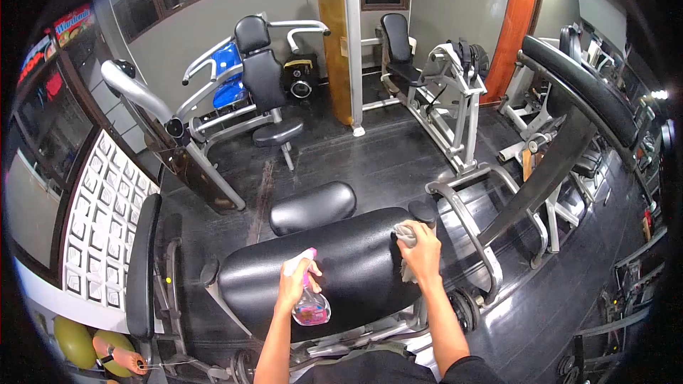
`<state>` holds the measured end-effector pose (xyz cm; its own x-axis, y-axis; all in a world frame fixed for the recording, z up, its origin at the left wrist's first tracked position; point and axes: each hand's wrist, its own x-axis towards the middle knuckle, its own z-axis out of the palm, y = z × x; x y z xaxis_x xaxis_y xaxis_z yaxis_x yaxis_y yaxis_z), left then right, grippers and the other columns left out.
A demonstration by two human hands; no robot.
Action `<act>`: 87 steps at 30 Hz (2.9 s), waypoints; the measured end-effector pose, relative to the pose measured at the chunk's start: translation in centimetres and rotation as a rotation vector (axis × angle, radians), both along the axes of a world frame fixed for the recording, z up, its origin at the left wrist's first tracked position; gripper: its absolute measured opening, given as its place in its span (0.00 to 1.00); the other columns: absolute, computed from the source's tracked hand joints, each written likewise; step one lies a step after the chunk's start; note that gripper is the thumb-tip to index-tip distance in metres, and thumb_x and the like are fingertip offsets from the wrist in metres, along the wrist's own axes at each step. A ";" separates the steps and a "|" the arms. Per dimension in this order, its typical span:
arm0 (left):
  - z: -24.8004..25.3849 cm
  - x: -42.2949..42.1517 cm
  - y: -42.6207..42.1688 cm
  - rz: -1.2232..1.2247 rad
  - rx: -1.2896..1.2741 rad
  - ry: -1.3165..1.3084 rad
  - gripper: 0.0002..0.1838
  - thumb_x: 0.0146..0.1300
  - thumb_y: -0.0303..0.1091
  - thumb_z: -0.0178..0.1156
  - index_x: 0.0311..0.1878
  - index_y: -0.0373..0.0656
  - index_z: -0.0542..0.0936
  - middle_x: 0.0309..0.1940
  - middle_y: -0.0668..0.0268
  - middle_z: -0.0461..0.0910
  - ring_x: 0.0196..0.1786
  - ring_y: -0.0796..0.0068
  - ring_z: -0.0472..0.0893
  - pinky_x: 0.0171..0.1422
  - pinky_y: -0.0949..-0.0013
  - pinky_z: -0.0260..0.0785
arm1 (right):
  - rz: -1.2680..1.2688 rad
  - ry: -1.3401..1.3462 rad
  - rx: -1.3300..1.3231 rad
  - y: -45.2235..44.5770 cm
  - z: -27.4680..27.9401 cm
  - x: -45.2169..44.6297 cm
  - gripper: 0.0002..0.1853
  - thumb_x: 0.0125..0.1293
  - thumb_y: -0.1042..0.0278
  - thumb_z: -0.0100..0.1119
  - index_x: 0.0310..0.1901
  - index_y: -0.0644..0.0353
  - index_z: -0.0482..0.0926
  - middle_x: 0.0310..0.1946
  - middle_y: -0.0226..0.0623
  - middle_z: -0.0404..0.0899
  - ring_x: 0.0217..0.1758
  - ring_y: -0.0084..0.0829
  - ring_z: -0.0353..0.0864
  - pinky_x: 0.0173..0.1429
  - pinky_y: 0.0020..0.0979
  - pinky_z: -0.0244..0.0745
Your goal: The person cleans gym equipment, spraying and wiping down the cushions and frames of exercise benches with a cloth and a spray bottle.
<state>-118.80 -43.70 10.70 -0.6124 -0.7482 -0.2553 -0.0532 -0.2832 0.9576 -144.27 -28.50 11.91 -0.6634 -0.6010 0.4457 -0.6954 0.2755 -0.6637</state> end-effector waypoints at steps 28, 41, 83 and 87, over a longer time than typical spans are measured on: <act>-1.3 0.5 0.0 0.007 0.050 0.074 0.21 0.69 0.37 0.51 0.57 0.28 0.76 0.28 0.58 0.80 0.16 0.66 0.79 0.22 0.66 0.75 | 0.497 -0.006 0.042 -1.2 -1.5 9.9 0.24 0.45 0.74 0.74 0.48 0.51 0.83 0.45 0.33 0.83 0.50 0.38 0.82 0.56 0.37 0.77; -1.0 6.2 0.1 0.112 0.004 -0.021 0.18 0.69 0.39 0.50 0.41 0.30 0.80 0.26 0.57 0.81 0.16 0.67 0.80 0.23 0.68 0.73 | 0.267 -0.024 0.014 -4.5 -0.3 8.7 0.23 0.45 0.75 0.73 0.47 0.55 0.81 0.47 0.37 0.82 0.51 0.43 0.80 0.57 0.40 0.76; -1.7 9.0 -4.0 -0.280 0.113 0.214 0.22 0.71 0.46 0.53 0.32 0.34 0.80 0.24 0.60 0.80 0.16 0.68 0.80 0.21 0.69 0.71 | 0.036 0.075 0.060 -5.4 0.1 17.7 0.22 0.47 0.74 0.72 0.47 0.51 0.82 0.45 0.36 0.82 0.50 0.42 0.81 0.55 0.39 0.77; -1.6 9.0 -4.1 -0.307 0.104 0.194 0.23 0.71 0.46 0.53 0.31 0.34 0.80 0.24 0.60 0.80 0.16 0.68 0.80 0.21 0.69 0.71 | -0.125 0.027 -0.002 -6.0 0.1 15.8 0.21 0.48 0.74 0.72 0.47 0.52 0.82 0.43 0.39 0.82 0.48 0.44 0.82 0.53 0.39 0.77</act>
<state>-109.80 -47.82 9.07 -0.8484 -0.4989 -0.1769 0.0294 -0.3781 0.9253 -128.51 -34.52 11.99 -0.7213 -0.5134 0.4650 -0.6729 0.3603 -0.6460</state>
